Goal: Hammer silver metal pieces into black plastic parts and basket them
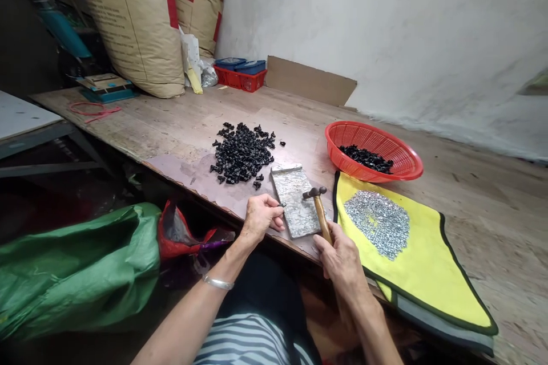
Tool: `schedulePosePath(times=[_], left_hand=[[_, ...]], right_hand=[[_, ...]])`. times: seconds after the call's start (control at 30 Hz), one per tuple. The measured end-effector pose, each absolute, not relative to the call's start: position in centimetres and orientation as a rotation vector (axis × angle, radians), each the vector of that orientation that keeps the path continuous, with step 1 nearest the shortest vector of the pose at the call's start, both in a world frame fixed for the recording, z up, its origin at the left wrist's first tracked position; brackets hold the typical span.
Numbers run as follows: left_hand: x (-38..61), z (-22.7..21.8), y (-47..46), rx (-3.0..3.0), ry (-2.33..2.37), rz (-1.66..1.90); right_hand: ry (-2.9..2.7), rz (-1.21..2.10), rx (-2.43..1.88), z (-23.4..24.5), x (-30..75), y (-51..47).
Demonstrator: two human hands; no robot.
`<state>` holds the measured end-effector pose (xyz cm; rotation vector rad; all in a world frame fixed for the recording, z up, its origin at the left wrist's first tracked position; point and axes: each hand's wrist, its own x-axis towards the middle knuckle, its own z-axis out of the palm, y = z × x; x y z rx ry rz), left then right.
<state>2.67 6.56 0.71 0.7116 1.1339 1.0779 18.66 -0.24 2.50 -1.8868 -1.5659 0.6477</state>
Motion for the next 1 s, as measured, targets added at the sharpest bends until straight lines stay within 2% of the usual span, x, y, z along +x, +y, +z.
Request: schedulePosePath(times=[0.07, 0.1, 0.2, 0.3, 0.4, 0.47, 0.57, 0.63, 1.0], left_hand=[[1.9, 1.2, 5.5, 0.756, 1.091, 1.096], [1.4, 1.5, 4.9, 0.79, 1.081, 1.097], [-0.2, 2.9, 2.8, 0.929, 1.078, 1.04], [-1.5, 4.2, 1.2, 1.006, 1.138, 0.995], [-1.9, 4.9, 0.4, 1.018, 1.172, 0.953], [-1.7, 4.9, 0.2, 1.021, 1.166, 0.929], [-1.1, 4.5, 0.1, 1.037, 1.122, 0.913], [-0.8, 4.3, 0.0, 1.049, 1.102, 0.905], [-0.5, 3.5, 0.5, 0.905, 0.949, 0.887]], right_hand=[[-1.607, 0.786, -1.931, 2.7, 19.4, 0.4], [-1.707, 0.747, -1.96, 2.8, 19.6, 0.7], [-2.046, 0.345, -2.052, 3.2, 19.8, 0.9], [-2.141, -0.037, -2.218, 3.8, 19.5, 0.4], [-2.032, -0.177, -2.093, 4.7, 18.7, -0.7], [-1.836, 0.173, -1.905, 5.3, 17.7, -1.4], [-1.486, 1.028, -1.641, 5.6, 15.9, -2.2], [-1.278, 1.395, -1.49, 5.4, 14.9, -2.5], [-0.615, 1.726, -1.214, 5.3, 14.5, -2.4]])
